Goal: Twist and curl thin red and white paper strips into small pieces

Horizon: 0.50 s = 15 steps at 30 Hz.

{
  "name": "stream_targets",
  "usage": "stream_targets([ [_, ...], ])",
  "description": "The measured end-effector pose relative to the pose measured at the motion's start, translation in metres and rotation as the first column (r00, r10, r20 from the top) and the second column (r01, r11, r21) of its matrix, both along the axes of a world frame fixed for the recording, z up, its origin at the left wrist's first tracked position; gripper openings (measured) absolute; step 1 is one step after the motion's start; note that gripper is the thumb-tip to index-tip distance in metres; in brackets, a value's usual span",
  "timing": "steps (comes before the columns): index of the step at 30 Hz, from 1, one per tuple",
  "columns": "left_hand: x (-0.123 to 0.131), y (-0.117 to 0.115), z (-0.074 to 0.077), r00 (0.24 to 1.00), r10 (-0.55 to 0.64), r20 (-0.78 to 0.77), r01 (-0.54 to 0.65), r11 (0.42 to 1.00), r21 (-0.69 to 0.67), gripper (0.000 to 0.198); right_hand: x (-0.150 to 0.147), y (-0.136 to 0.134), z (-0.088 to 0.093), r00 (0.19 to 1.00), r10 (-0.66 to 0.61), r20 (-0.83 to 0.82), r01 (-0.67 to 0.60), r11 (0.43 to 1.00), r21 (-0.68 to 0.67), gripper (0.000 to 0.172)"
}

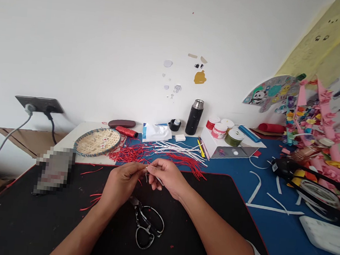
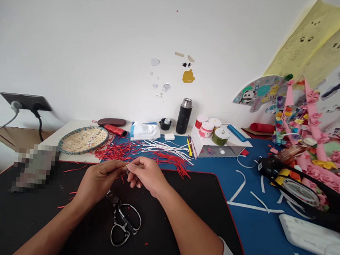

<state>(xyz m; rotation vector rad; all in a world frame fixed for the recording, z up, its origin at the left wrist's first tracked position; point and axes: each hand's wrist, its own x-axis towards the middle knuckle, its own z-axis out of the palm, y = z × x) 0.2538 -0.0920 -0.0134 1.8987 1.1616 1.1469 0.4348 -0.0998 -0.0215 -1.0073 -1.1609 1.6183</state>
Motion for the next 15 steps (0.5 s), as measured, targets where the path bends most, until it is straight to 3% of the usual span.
stream_targets([
  [11, -0.0013, -0.0002, -0.0007, 0.999, 0.018, -0.03, -0.015, 0.996, 0.086, 0.02, -0.0008, 0.0007, -0.0043, 0.999, 0.027, -0.046, -0.028, 0.999, -0.023, 0.04],
  [15, -0.0001, -0.0017, 0.0007, 1.0, 0.011, -0.017, -0.011, 0.999, 0.046, 0.019, -0.0002, 0.0013, -0.005, 0.997, 0.044, -0.069, -0.045, 0.999, -0.024, 0.045],
])
